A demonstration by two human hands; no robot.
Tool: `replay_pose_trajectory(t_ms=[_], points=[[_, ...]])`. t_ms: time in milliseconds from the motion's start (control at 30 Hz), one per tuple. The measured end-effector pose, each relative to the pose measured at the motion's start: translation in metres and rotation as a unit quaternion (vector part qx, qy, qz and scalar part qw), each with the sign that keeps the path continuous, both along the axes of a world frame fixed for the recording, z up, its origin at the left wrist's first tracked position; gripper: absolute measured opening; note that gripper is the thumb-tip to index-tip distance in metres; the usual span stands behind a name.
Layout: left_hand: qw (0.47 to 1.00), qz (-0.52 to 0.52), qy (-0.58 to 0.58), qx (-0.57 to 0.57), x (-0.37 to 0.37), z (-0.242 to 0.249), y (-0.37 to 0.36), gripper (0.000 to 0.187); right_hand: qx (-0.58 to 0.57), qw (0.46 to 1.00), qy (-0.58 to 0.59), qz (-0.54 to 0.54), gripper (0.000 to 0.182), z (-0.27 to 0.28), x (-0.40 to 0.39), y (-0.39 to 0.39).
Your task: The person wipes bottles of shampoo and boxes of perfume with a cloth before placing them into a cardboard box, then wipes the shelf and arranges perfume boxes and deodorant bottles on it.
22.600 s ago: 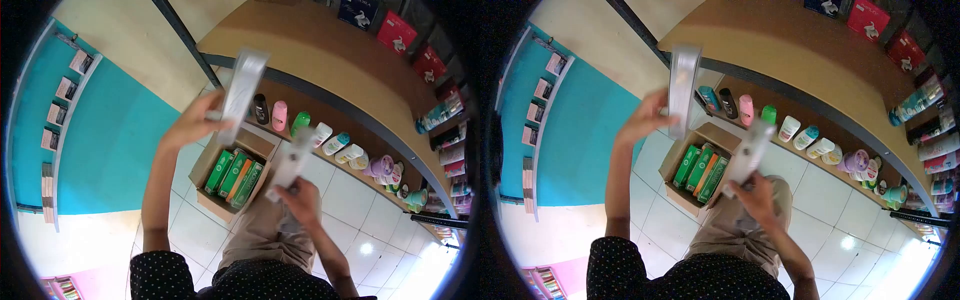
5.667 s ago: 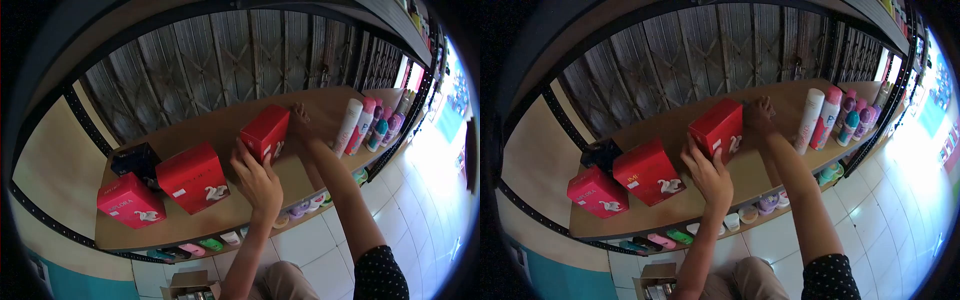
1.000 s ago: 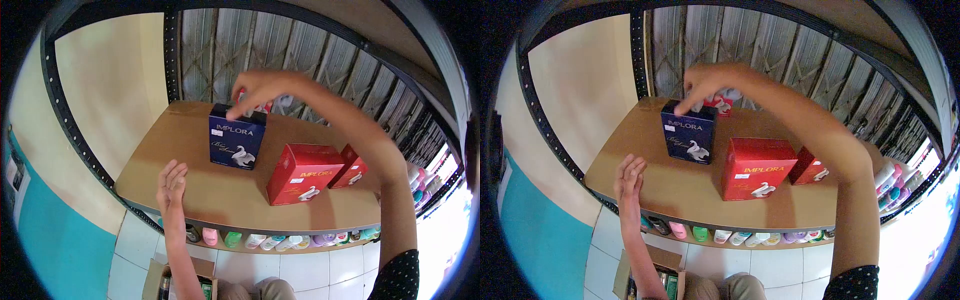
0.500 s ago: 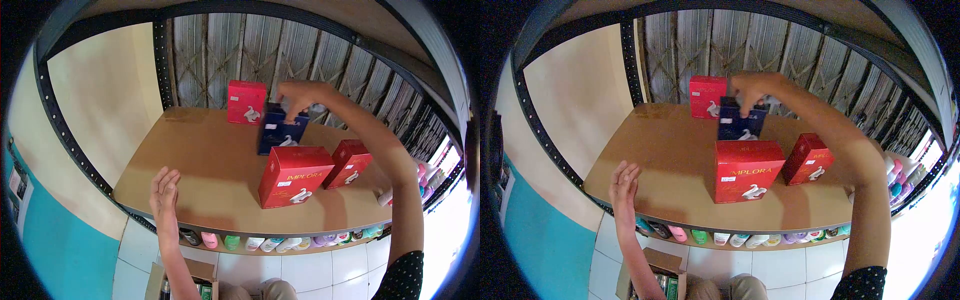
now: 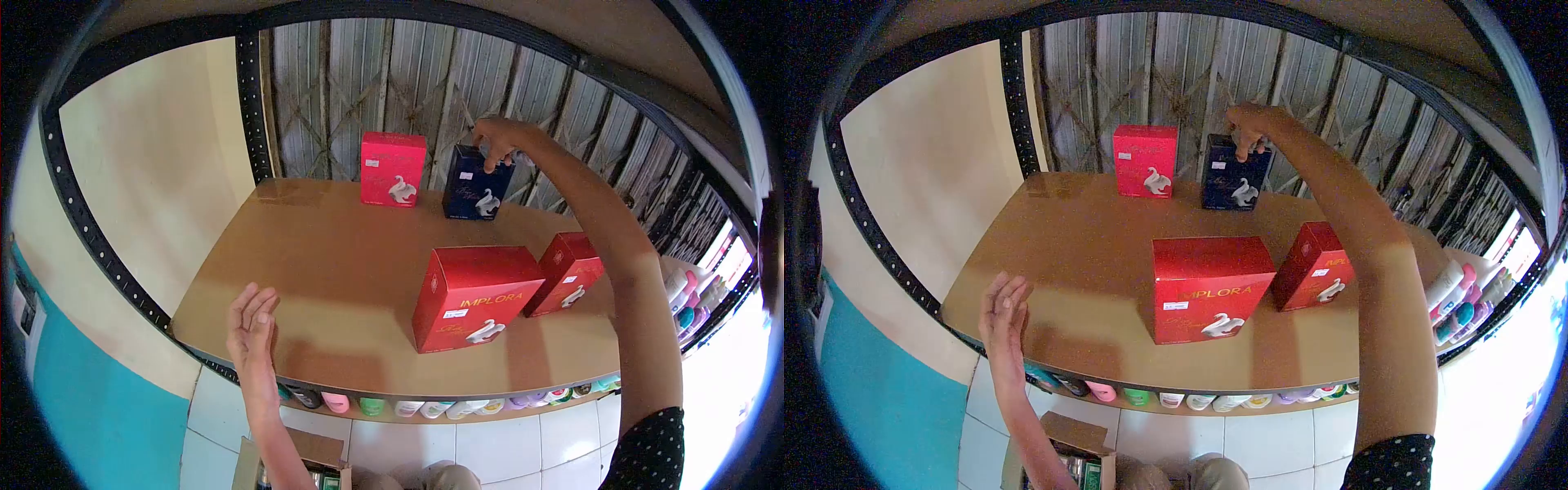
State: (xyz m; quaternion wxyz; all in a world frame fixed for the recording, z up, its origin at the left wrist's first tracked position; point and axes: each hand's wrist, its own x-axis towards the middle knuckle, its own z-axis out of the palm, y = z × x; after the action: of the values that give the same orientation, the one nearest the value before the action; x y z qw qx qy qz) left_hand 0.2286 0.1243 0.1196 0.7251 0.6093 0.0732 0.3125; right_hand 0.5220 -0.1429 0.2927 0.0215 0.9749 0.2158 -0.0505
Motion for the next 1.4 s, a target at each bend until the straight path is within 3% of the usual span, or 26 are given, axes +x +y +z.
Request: replay_pose_trajectory(t_ms=[300,367,633,700,767,800,867,933,1000,1133,1200,1300,1400], points=[[1.0,0.004,0.0,0.019,0.001,-0.002,0.0,0.05,-0.009,0.999,-0.044,0.008,0.058,-0.004,0.02,0.002],[1.0,0.003,-0.009,0.023,0.001,-0.002,0.001,0.049,-0.046,0.998,0.004,-0.044,0.072,-0.004,0.025,0.005],[1.0,0.007,-0.004,0.017,0.001,-0.001,0.001,0.051,-0.073,0.996,-0.01,-0.044,0.071,-0.003,0.019,0.011],[1.0,-0.004,-0.002,0.017,0.003,-0.001,0.002,0.051,-0.106,0.991,-0.026,-0.072,0.07,0.009,0.001,0.001],[1.0,0.0,0.012,0.002,0.002,-0.002,0.002,0.051,0.046,0.997,-0.055,0.032,0.076,0.024,-0.021,-0.015],[1.0,0.003,0.011,0.003,0.0,0.001,0.0,0.051,0.044,0.997,-0.055,0.024,0.076,0.036,-0.041,-0.022],[1.0,0.003,0.01,-0.001,0.002,-0.001,0.001,0.05,-0.059,0.998,-0.026,0.016,0.077,0.059,-0.094,-0.035],[1.0,0.004,0.01,-0.004,0.002,-0.003,0.002,0.05,-0.124,0.988,0.06,-0.066,0.075,0.066,-0.137,-0.047],[1.0,0.004,0.015,0.004,0.002,-0.002,0.003,0.049,-0.136,0.983,-0.014,0.121,0.072,0.041,-0.146,-0.096],[1.0,-0.016,0.013,-0.003,0.001,-0.001,0.004,0.042,-0.111,0.992,0.031,0.045,0.069,-0.006,-0.185,-0.107],[1.0,-0.027,0.009,0.002,0.0,-0.001,0.005,0.042,-0.09,0.991,-0.079,0.06,0.068,-0.021,-0.176,-0.12],[1.0,-0.016,0.014,-0.009,0.002,-0.004,0.007,0.042,-0.1,0.98,-0.154,0.077,0.069,-0.032,-0.145,-0.131],[1.0,-0.018,0.009,-0.006,0.002,-0.004,0.006,0.043,-0.14,0.98,-0.141,0.002,0.072,-0.034,-0.099,-0.132]])
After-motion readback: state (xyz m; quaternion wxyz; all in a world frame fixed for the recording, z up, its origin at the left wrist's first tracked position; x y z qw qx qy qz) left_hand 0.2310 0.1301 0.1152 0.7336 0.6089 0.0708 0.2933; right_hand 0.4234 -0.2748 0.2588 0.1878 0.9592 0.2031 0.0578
